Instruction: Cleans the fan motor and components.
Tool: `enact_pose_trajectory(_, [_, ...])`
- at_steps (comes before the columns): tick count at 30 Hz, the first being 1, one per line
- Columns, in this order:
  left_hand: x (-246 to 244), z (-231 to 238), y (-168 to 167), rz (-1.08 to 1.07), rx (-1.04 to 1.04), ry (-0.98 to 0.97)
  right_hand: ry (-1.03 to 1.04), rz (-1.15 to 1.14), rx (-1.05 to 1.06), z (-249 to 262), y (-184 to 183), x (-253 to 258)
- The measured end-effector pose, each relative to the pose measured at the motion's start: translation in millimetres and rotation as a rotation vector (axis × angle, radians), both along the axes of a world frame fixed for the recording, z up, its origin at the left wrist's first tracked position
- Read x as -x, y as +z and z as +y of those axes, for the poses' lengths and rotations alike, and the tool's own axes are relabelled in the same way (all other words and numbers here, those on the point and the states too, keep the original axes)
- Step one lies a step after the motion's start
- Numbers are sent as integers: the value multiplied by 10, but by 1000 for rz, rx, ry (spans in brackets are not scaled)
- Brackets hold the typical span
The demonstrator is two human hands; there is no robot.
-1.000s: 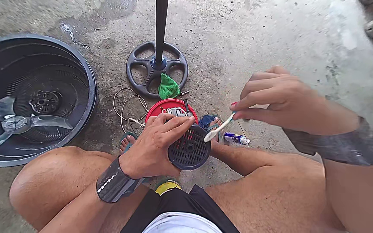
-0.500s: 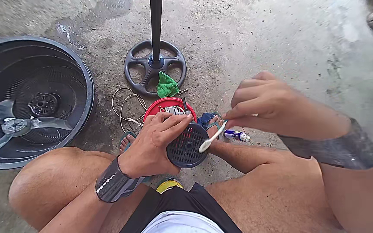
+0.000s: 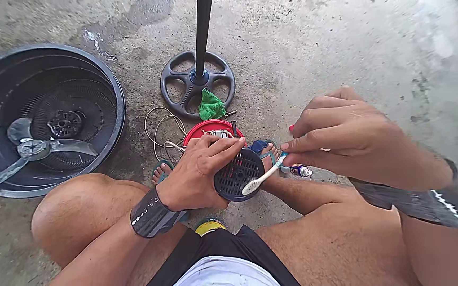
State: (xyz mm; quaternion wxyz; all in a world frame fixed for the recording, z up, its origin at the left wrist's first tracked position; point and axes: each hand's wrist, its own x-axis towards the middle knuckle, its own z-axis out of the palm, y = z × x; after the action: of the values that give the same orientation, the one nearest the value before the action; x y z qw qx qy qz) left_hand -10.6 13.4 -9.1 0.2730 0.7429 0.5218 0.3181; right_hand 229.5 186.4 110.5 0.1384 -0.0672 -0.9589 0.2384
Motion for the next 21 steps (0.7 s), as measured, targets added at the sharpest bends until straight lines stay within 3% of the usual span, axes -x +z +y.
enact_pose_trajectory(5, [-22, 13, 4, 8, -16, -10, 66, -114, -148, -161, -210, 195])
enact_pose_trajectory(10, [4, -3, -5, -5, -8, 7, 25, -88, -146, 40, -139, 150])
enact_pose_trajectory(14, [7, 25, -14, -14, -31, 21, 183, -183, -83, -128, -319, 240])
enact_pose_trajectory(18, [45, 7, -12, -1, -6, 27, 13, -88, -91, 122, -171, 75])
enact_pose_trajectory(21, [18, 6, -21, -18, -26, 10, 60, -92, -46, -41, -319, 127])
